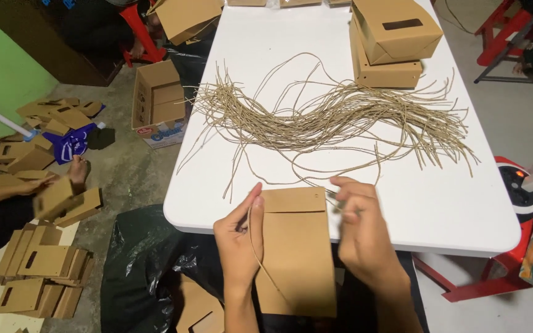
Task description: The person assembles small cardboard boxes by threading twine through pre-punched holes at the top. They pull the twine tight to secure the box flaps and then place the finished box into a black plastic bag. The process is repeated with another box.
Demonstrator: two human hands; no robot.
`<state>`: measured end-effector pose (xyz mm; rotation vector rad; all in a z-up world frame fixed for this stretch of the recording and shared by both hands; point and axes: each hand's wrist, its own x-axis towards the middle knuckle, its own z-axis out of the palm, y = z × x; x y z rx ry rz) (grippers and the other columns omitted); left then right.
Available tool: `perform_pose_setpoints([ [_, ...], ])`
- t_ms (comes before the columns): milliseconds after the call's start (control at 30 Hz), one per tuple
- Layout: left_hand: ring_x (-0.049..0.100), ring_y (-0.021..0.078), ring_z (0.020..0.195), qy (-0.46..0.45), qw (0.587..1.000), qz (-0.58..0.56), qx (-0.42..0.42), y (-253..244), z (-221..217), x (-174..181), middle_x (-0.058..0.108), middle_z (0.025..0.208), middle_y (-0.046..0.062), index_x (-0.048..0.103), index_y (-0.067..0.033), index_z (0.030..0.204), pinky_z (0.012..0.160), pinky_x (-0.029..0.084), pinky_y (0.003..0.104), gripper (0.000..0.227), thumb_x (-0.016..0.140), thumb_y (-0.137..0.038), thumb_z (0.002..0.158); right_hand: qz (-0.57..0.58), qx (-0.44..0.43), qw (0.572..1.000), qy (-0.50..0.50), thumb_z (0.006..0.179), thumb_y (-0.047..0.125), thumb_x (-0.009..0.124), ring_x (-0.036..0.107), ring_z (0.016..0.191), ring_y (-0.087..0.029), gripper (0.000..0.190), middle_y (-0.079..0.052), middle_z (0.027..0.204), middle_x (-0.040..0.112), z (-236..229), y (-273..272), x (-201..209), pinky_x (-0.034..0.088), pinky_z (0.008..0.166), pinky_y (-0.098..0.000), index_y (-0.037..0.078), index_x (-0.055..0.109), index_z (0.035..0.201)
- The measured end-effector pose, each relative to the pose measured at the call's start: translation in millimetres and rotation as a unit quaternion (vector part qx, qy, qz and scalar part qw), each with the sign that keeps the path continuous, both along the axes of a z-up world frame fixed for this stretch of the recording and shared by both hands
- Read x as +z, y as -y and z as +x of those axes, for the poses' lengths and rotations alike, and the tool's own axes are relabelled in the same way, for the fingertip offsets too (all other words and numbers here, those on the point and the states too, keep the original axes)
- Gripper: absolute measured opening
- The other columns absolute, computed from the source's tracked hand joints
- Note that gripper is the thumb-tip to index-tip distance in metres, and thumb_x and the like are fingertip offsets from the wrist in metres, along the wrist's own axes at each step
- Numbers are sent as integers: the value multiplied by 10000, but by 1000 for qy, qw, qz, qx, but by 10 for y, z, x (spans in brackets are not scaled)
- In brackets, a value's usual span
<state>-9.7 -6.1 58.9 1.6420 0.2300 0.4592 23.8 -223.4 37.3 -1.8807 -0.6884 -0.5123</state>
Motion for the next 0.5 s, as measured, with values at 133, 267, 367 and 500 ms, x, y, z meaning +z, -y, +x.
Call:
perform_pose_setpoints([
  [133,237,34,634,5,999,-33,16,-63,-16,-9,389,727,-126,861,-56,1432,570,209,244,408,721,-254,1103,287,-14,958,-1,1179,246,442,627,1517,-500,176,-170,1310,577,-212,143,-27,685,873,-452,199,504,1021],
  [267,276,32,665,15,996,-84,-1,-57,-50,15,365,719,-136,869,-23,1409,613,248,207,411,753,-239,1079,360,25,931,48,1294,412,535,773,1187,-500,239,-210,991,689,-604,259,235,528,1426,-764,241,387,1217],
  [367,584,18,778,-10,992,-122,-6,-128,-36,-115,784,929,-49,899,-31,1374,719,472,183,422,826,-248,1019,357,-10,934,14,1235,447,495,682,560,-451,253,-32,607,276,-767,258,435,532,1267,-802,255,343,1170],
  [500,287,31,625,-19,995,-95,-35,-128,-80,-61,456,654,-116,918,-47,1333,586,205,247,431,831,-312,1003,422,83,903,8,1270,175,332,602,573,-391,84,-38,739,304,-947,508,214,569,1164,-784,214,404,1250],
])
